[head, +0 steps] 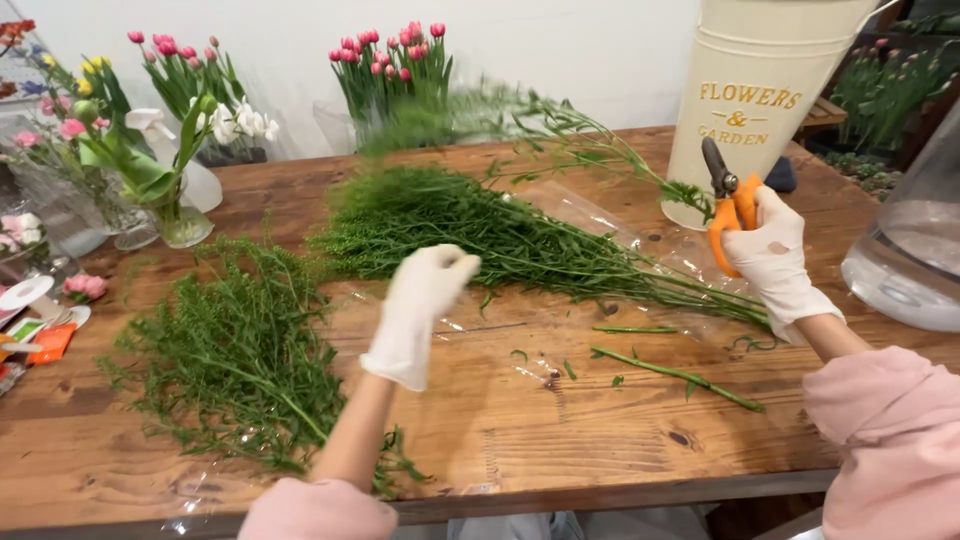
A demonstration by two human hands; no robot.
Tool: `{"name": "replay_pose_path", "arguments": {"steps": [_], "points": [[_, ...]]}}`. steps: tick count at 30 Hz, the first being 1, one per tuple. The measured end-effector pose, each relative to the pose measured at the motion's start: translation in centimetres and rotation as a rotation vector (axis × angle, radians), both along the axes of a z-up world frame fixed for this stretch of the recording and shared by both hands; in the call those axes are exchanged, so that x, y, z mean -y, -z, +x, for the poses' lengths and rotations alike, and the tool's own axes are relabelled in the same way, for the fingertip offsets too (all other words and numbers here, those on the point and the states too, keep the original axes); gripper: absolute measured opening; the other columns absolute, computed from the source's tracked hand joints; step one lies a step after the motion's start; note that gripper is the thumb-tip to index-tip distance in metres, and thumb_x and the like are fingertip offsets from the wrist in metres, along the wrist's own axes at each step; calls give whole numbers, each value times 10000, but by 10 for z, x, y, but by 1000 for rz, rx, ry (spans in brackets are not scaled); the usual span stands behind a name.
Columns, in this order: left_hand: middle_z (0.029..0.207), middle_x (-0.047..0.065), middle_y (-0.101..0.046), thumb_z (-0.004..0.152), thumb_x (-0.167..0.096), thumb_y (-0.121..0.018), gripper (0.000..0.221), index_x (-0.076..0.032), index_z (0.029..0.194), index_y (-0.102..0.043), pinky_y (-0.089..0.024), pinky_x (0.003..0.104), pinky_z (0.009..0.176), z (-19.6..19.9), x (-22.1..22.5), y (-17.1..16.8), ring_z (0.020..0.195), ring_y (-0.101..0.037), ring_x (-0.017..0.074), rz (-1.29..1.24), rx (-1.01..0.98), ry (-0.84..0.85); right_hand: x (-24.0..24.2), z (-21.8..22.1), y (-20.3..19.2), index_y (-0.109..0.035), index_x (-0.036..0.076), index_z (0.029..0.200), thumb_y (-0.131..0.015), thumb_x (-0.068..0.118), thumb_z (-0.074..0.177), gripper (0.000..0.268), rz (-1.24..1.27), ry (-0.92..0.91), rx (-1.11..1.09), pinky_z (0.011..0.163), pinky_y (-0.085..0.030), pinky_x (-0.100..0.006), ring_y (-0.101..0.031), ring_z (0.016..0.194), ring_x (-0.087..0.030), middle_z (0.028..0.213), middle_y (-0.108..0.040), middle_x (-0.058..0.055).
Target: Trim the stems of green foliage bunches using floral shears on a wooden workbench
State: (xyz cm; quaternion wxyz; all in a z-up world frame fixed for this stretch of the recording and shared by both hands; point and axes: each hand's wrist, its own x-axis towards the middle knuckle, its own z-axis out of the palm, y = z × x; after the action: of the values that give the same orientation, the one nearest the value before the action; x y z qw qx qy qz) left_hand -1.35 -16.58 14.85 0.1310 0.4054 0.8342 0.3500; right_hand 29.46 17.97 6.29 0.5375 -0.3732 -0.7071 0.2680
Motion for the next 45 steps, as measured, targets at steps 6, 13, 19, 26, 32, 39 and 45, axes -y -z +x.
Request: {"name": "replay_pose_path", "arguments": {"steps": [6, 13, 19, 26, 32, 39, 45], "points": [[831, 159, -740, 863, -361, -719, 500, -39, 1241, -660, -548, 257, 547, 63, -60, 14, 593, -698, 199, 395, 593, 295, 119, -2, -31, -661, 92, 1092, -542, -52, 685, 448, -127, -133, -65, 660, -467, -236, -591, 753, -114, 833, -620, -17], [1138, 193, -691, 815, -386, -826, 685, -22, 1327, -553, -588, 310, 779, 98, -113, 43, 910, -716, 231, 749, 815, 309, 165, 7, 7, -661, 76, 1134, -533, -127, 681, 513, -224, -134, -143, 705, -497, -258, -611, 779, -139, 866, -648, -61], [973, 208, -752, 949, -216, -693, 265, -49, 1152, -658, -629, 298, 648, 92, -122, 95, 760, -764, 265, 711, 1023, 175, 135, 28, 68, -672, 95, 1120, -549, -130, 690, 501, -383, -133, -103, 651, -499, -254, -610, 733, -148, 850, -661, -52], [991, 210, -746, 967, -171, -615, 195, -100, 1149, -617, -618, 289, 645, 91, -91, 157, 774, -753, 259, 700, 1234, -44, 146, 42, 87, -668, 66, 1166, -538, -135, 671, 549, -465, -138, -34, 631, -509, -277, -614, 734, -181, 876, -661, -71], [890, 123, -680, 914, -194, -660, 286, -82, 1152, -548, -484, 253, 443, 112, -65, 145, 529, -643, 181, 654, 1263, -261, 180, 43, 36, -459, 85, 884, -430, -70, 579, 342, -319, -204, -61, 516, -340, -233, -465, 628, -109, 737, -515, -19], [684, 74, -663, 891, -223, -678, 141, -82, 888, -677, -515, 230, 488, 126, -27, 32, 513, -604, 121, 1009, 748, 5, 173, 45, -20, -550, -3, 1137, -766, -80, 915, 319, 192, -19, -125, 840, -504, -275, -596, 939, -154, 1034, -615, -98], [784, 84, -685, 953, -179, -625, 142, -49, 983, -672, -597, 236, 653, 138, -20, -48, 753, -677, 121, 1194, 643, 344, 141, 47, -52, -493, -42, 1173, -830, -158, 912, 443, 434, 69, -254, 864, -593, -386, -672, 971, -253, 1064, -647, -192]]}}
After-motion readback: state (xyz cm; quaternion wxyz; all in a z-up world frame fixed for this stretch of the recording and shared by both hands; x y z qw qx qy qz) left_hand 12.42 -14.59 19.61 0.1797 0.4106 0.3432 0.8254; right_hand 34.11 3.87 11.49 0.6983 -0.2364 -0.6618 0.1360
